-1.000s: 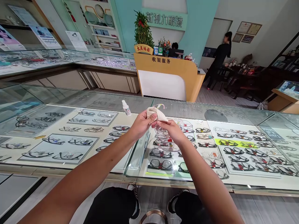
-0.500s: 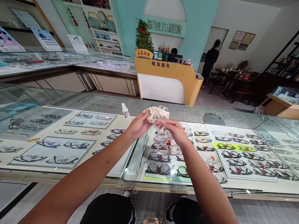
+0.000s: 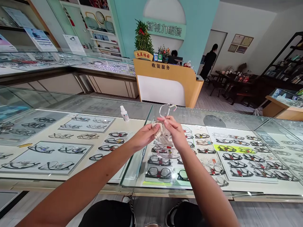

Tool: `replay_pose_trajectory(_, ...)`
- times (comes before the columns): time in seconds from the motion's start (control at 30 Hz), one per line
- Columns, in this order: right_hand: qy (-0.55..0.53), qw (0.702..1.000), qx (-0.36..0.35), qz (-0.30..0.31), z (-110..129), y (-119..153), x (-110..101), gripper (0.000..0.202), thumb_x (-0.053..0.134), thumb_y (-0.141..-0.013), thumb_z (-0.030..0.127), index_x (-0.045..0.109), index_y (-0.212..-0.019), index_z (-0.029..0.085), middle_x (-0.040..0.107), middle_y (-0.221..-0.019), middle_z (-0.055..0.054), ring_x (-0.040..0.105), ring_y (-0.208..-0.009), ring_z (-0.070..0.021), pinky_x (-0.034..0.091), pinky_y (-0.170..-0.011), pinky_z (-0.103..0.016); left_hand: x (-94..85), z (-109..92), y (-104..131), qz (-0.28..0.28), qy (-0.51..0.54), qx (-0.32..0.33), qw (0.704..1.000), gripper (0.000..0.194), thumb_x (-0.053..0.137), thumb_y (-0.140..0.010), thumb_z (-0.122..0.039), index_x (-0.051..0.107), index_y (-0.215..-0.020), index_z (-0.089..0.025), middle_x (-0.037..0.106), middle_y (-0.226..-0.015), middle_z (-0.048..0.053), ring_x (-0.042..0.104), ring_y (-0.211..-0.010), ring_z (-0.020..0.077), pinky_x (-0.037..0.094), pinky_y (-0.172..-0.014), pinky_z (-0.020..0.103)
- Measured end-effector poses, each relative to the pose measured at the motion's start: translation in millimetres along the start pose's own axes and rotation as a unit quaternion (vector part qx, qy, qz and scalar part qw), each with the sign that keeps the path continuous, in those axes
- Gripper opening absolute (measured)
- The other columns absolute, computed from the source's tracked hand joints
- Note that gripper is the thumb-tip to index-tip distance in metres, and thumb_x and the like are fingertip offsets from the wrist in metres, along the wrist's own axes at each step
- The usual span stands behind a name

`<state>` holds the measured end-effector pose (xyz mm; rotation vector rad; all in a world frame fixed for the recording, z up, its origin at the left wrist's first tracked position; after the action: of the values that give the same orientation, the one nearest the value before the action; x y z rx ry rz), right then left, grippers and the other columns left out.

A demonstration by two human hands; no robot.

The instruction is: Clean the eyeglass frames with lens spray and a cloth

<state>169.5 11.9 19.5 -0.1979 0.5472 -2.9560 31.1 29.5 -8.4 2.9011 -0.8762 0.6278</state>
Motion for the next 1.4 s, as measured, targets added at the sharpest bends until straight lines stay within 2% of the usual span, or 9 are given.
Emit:
replay_pose_trajectory(0.1,0.002,1.000,0.006,0.021,-2,2,8,0.032,0.070,-0.099,0.055,0.088,-0.115,0.034,0.069,-0.121,-0.006,0.055,-0.128,-0.0281,0.040,-0.119,-0.046,1.6,-1,0,-0.009,-0.031,0.024,0.999,0.062,0.081,-0.082,-0.074,0.056,-0.075,-0.017,0.045,-0.064,-0.006,0.041,-0.058,0.0076,0.036,-0.057,0.023)
replay_pose_trajectory(0.27,0.018,0.999,0.000,0.039,-1,2,12,0.031,0.070,-0.100,0.055,0.089,-0.113,0.033,0.071,-0.122,-0.006,0.054,-0.130,-0.0282,0.039,-0.121,-0.047,-1.6,-2,-3,-0.009,-0.050,0.019,0.999,0.061,0.084,-0.079,-0.073,0.063,-0.082,-0.015,0.051,-0.064,-0.005,0.042,-0.057,0.0069,0.034,-0.056,0.023)
replay_pose_trajectory(0.43,0.018,0.999,0.006,0.039,-2,1,11,0.033,0.071,-0.098,0.057,0.090,-0.106,0.031,0.071,-0.122,-0.008,0.054,-0.130,-0.0295,0.039,-0.120,-0.048,-1.4,-2,-2,0.004,-0.036,-0.008,0.999,0.059,0.092,-0.074,-0.066,0.070,-0.092,-0.014,0.060,-0.073,-0.002,0.054,-0.065,0.0098,0.041,-0.060,0.023)
replay_pose_trajectory(0.6,-0.005,0.999,0.027,0.032,-9,-1,8,0.032,0.072,-0.097,0.056,0.090,-0.107,0.032,0.069,-0.124,-0.008,0.053,-0.132,-0.0300,0.040,-0.119,-0.046,-1.2,-4,0,0.019,-0.042,-0.014,0.999,0.057,0.090,-0.078,-0.063,0.069,-0.099,-0.015,0.062,-0.077,-0.001,0.057,-0.067,0.0113,0.044,-0.063,0.025)
replay_pose_trajectory(0.8,-0.035,0.998,0.052,0.009,-18,-2,3,0.032,0.072,-0.096,0.053,0.089,-0.113,0.032,0.061,-0.120,-0.005,0.060,-0.112,-0.0244,0.047,-0.107,-0.039,-2.1,-2,2,0.040,-0.070,-0.022,0.997,0.058,0.098,-0.073,-0.050,0.066,-0.106,-0.015,0.059,-0.078,-0.004,0.051,-0.068,0.0090,0.038,-0.064,0.024)
replay_pose_trajectory(0.97,-0.048,0.996,0.069,0.007,-20,-3,3,0.035,0.074,-0.094,0.056,0.089,-0.113,0.030,0.063,-0.118,-0.006,0.061,-0.107,-0.0244,0.050,-0.100,-0.038,2.3,-2,4,0.023,-0.068,-0.022,0.997,0.065,0.098,-0.070,-0.053,0.067,-0.112,-0.014,0.066,-0.089,0.000,0.060,-0.077,0.0124,0.046,-0.072,0.026)
replay_pose_trajectory(1.2,-0.004,0.999,0.034,0.027,-12,-3,6,0.034,0.072,-0.095,0.055,0.089,-0.109,0.029,0.069,-0.124,-0.006,0.056,-0.131,-0.0281,0.039,-0.119,-0.041,1.2,-5,0,-0.029,-0.086,0.029,0.995,0.063,0.084,-0.078,-0.074,0.068,-0.096,-0.016,0.060,-0.072,-0.003,0.053,-0.062,0.0098,0.044,-0.060,0.024)
replay_pose_trajectory(1.3,-0.006,0.999,0.037,0.013,-14,-3,6,0.034,0.072,-0.094,0.055,0.089,-0.107,0.028,0.070,-0.123,-0.006,0.057,-0.128,-0.0277,0.040,-0.119,-0.040,-3.6,-5,-3,-0.035,-0.098,0.045,0.994,0.064,0.079,-0.080,-0.078,0.063,-0.085,-0.016,0.058,-0.069,-0.002,0.050,-0.060,0.0097,0.041,-0.058,0.024)
replay_pose_trajectory(1.4,-0.012,0.998,0.057,0.000,-17,-2,5,0.036,0.069,-0.096,0.054,0.088,-0.114,0.030,0.069,-0.123,-0.005,0.061,-0.120,-0.0261,0.046,-0.112,-0.038,-6.0,-7,-4,-0.028,-0.117,0.058,0.991,0.063,0.076,-0.084,-0.078,0.061,-0.083,-0.017,0.054,-0.068,-0.003,0.047,-0.061,0.0100,0.039,-0.059,0.025)
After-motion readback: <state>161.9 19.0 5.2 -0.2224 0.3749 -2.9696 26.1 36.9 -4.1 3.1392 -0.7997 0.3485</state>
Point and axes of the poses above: each hand's wrist, its own y-axis away from the middle knuckle, its own x-axis out of the palm, z = x × y, the point moved 6 cm from there along -y, towards the middle knuckle
